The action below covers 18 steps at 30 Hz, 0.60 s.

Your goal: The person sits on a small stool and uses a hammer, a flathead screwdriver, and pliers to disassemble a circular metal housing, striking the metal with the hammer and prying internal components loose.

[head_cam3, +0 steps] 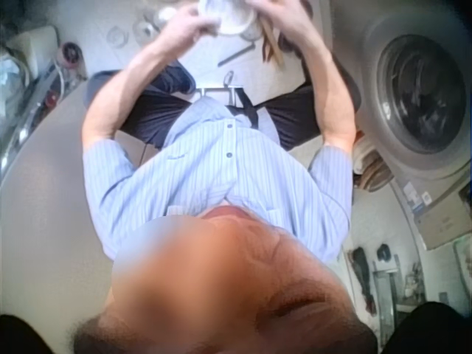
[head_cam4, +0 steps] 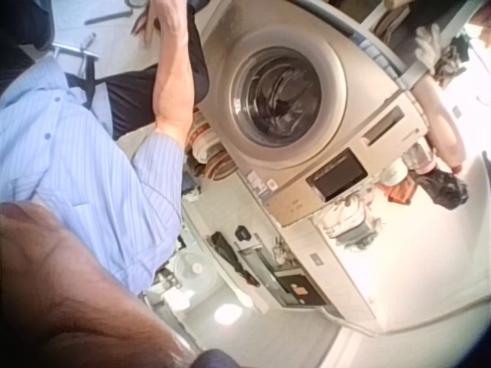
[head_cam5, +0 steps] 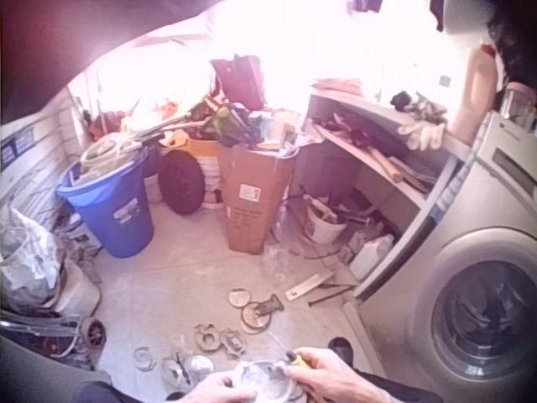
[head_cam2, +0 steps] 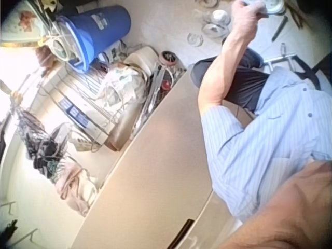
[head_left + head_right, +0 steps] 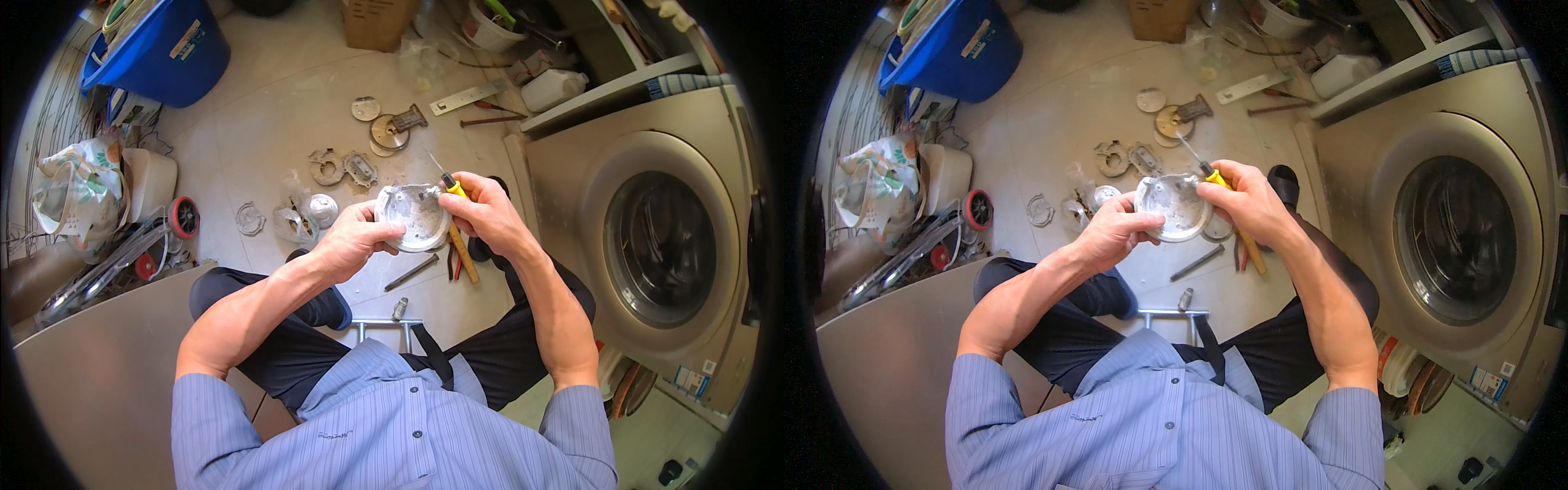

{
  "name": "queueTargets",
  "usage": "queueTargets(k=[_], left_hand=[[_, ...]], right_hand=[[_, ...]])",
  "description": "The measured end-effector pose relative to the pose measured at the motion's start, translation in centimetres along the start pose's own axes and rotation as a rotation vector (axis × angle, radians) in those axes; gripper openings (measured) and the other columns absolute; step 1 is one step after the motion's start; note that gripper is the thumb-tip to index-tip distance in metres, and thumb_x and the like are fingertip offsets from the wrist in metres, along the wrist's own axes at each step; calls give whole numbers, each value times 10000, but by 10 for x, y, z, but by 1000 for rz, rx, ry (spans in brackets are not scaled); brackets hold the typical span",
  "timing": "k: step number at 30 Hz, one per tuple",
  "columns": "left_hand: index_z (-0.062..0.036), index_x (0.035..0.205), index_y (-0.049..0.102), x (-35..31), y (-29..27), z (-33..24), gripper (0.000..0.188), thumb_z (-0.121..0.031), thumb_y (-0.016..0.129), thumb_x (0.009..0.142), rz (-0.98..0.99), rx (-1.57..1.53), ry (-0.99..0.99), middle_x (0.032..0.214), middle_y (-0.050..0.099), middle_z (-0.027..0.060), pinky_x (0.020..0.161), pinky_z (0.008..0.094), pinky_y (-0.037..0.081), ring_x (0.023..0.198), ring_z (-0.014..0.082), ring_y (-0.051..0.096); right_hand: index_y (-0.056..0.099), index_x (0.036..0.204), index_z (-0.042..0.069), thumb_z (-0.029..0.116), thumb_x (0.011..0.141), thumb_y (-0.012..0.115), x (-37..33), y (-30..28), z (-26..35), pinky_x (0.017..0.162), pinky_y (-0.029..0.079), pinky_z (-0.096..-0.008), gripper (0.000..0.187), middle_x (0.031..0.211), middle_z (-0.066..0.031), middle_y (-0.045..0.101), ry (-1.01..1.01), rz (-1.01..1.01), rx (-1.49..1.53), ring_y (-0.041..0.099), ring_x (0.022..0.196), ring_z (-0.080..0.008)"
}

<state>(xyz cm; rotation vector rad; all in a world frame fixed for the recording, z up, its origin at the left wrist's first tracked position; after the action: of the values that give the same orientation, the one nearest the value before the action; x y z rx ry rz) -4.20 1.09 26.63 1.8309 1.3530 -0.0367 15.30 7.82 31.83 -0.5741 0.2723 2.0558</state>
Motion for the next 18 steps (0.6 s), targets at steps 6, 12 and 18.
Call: queueTargets(k=[6,12,18], left_hand=[[-64,1132,690,4,-5,6,215,-115,709,924,-1,121,56,1005,702,21,795,307,524,890,115,625],[-58,1140,687,5,-7,7,237,-134,714,918,7,111,13,999,694,21,800,304,521,890,114,619],[-81,1184,669,8,-10,10,297,-126,751,901,12,112,-8,1023,708,5,790,278,526,884,99,653]], right_hand=[[626,1056,5,184,955,693,1,1,-5,509,336,-233,216,721,39,518,-8,25,0,446,595,-44],[628,1049,19,178,959,690,1,4,-7,508,336,-229,193,713,45,509,1,12,35,438,588,-45],[630,1053,20,183,969,678,2,4,-11,507,337,-226,190,715,45,510,11,3,50,444,587,-43]])
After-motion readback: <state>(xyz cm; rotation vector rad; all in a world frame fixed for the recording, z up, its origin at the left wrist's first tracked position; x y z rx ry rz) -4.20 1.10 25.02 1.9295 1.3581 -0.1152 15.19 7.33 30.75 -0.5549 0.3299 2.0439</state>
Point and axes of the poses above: each hand's wrist, its own x-axis towards the middle knuckle, its own y-axis out of the palm, z = x × y, the point moved 5 cm from there along x, towards the middle knuckle
